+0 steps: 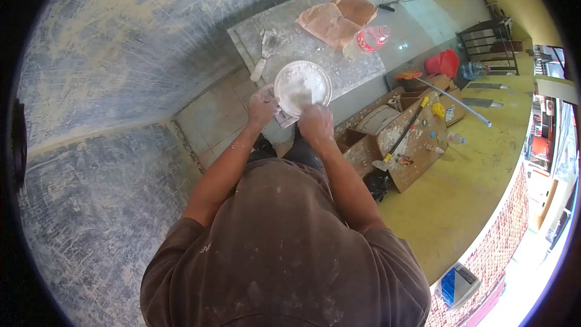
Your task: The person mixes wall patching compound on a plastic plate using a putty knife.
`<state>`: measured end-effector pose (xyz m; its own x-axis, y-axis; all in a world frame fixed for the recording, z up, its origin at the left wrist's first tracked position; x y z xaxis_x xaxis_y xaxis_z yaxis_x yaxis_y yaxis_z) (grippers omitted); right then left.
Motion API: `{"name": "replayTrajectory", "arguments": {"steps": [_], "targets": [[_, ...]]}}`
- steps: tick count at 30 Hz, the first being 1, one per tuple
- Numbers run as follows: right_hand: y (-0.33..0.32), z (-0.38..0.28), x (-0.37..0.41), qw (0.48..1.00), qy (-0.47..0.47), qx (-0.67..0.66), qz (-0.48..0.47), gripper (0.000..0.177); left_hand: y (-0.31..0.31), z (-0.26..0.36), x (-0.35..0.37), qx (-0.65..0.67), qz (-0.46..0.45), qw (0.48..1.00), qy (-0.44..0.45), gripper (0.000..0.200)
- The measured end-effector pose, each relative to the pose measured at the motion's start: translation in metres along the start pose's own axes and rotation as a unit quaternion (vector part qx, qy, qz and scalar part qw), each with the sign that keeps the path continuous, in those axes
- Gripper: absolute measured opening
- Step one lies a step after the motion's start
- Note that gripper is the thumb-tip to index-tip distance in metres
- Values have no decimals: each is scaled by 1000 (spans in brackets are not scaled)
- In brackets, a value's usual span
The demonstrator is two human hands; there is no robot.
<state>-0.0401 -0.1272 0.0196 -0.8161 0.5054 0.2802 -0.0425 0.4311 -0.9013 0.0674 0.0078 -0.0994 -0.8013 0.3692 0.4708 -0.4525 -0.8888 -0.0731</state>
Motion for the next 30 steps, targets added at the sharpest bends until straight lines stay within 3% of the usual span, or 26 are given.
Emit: {"name": "replayTrajectory", "arguments": {"steps": [3,7,9,13,15,18,25,27,30], "targets": [[10,-5,3,994,-33,-68,75,23,1,3,1,2,-12,1000,12,48],[2,7,-10,997,-18,-36,65,29,-2,12,1,-69,4,996,59,48],[-8,35,0,999,-21,-19,45,29,-9,26,7,-145,51,984,94,48],[-14,65,-21,1000,-7,-27,-10,25,-10,38,2,-222,49,966,126,49],[-18,32,-43,983,-177,-36,23,23,-5,35,-4,-224,11,970,93,50],[-35,14,-61,973,-231,11,22,24,-4,39,-6,-209,-11,974,86,50],[-11,-4,-68,969,-228,87,-42,24,-7,40,-3,-251,40,959,129,49],[-30,-4,-61,969,-248,13,10,22,-6,31,-3,-191,25,978,80,47],[-32,-17,-68,968,-249,26,29,22,-7,31,0,-203,39,974,91,46]]}}
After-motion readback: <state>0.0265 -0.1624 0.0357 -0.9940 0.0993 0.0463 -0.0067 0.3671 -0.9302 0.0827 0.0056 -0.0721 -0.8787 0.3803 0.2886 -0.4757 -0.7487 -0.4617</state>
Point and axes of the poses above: each hand's wrist, its own x-axis away from the middle knuckle, its own y-axis out of the palm, z = x × y, the point moved 10 cm from there along -x, towards the middle knuckle, and after that the axes turned 1 degree about x, right-handed, at the moved point
